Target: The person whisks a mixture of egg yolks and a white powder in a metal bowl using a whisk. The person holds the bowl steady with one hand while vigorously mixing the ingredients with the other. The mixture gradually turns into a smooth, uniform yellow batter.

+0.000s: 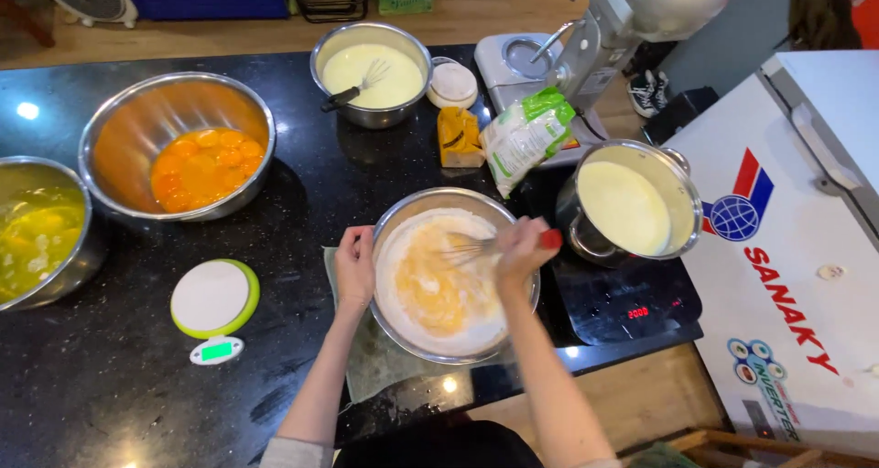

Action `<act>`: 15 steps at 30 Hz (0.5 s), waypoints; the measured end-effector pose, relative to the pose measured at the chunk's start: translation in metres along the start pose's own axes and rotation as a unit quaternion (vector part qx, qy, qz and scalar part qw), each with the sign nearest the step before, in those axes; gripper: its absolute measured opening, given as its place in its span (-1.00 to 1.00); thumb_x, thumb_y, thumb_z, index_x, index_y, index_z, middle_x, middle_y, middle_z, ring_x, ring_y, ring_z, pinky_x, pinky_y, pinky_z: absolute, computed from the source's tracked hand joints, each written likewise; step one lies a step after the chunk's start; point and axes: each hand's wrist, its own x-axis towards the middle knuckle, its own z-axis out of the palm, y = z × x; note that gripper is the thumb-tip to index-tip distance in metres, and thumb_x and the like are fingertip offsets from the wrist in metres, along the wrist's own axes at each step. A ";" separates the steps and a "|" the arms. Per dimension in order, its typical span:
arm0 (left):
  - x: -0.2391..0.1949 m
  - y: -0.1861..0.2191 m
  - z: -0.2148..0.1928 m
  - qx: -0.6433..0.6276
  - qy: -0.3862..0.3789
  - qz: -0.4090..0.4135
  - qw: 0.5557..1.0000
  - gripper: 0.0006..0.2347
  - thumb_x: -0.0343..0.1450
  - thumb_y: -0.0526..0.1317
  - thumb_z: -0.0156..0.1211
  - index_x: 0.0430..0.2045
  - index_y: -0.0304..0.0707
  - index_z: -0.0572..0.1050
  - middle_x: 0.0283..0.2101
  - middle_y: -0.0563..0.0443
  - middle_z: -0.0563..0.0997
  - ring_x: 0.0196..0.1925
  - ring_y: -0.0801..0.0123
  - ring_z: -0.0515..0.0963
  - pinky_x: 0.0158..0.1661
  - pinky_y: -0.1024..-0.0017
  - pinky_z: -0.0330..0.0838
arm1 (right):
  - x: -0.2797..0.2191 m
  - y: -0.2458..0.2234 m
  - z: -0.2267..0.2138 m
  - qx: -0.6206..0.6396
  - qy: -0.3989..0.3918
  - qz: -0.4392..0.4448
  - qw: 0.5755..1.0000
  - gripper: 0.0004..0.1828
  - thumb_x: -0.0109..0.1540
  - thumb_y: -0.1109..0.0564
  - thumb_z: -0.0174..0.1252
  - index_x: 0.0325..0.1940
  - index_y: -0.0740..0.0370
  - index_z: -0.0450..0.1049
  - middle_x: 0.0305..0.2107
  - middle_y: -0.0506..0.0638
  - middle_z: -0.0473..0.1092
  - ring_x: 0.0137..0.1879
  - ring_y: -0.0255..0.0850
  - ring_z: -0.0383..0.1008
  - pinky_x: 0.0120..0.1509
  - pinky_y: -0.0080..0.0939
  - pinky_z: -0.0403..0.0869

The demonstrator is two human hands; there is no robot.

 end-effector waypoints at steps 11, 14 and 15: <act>0.004 -0.006 -0.005 0.018 -0.003 0.004 1.000 -0.77 0.80 -0.05 0.08 0.05 -0.11 0.66 -0.31 -0.12 0.83 -0.28 0.35 0.70 -0.13 0.28 0.65 | 0.012 -0.012 0.006 -0.067 -0.003 -0.004 0.998 -0.57 0.26 0.33 0.22 -0.59 0.07 0.22 -0.86 -0.09 0.12 -0.78 -0.32 0.18 -0.65 -0.27 0.06; 0.004 -0.006 -0.002 0.016 -0.005 0.002 1.000 -0.77 0.81 -0.08 0.07 0.07 -0.15 0.64 -0.30 -0.11 0.82 -0.28 0.35 0.68 -0.12 0.27 0.64 | -0.011 0.026 -0.012 0.009 0.108 0.024 0.994 -0.55 0.45 0.16 0.08 -0.54 -0.02 0.20 -0.84 -0.05 0.15 -0.73 -0.35 0.19 -0.60 -0.40 0.12; 0.005 -0.004 -0.003 0.009 -0.004 0.003 1.000 -0.78 0.81 -0.09 0.07 0.08 -0.14 0.65 -0.32 -0.08 0.81 -0.28 0.37 0.68 -0.12 0.31 0.65 | -0.026 0.020 -0.022 0.028 0.064 0.096 0.993 -0.51 0.40 0.15 0.10 -0.60 -0.02 0.14 -0.86 -0.08 0.05 -0.76 -0.31 0.12 -0.64 -0.32 0.07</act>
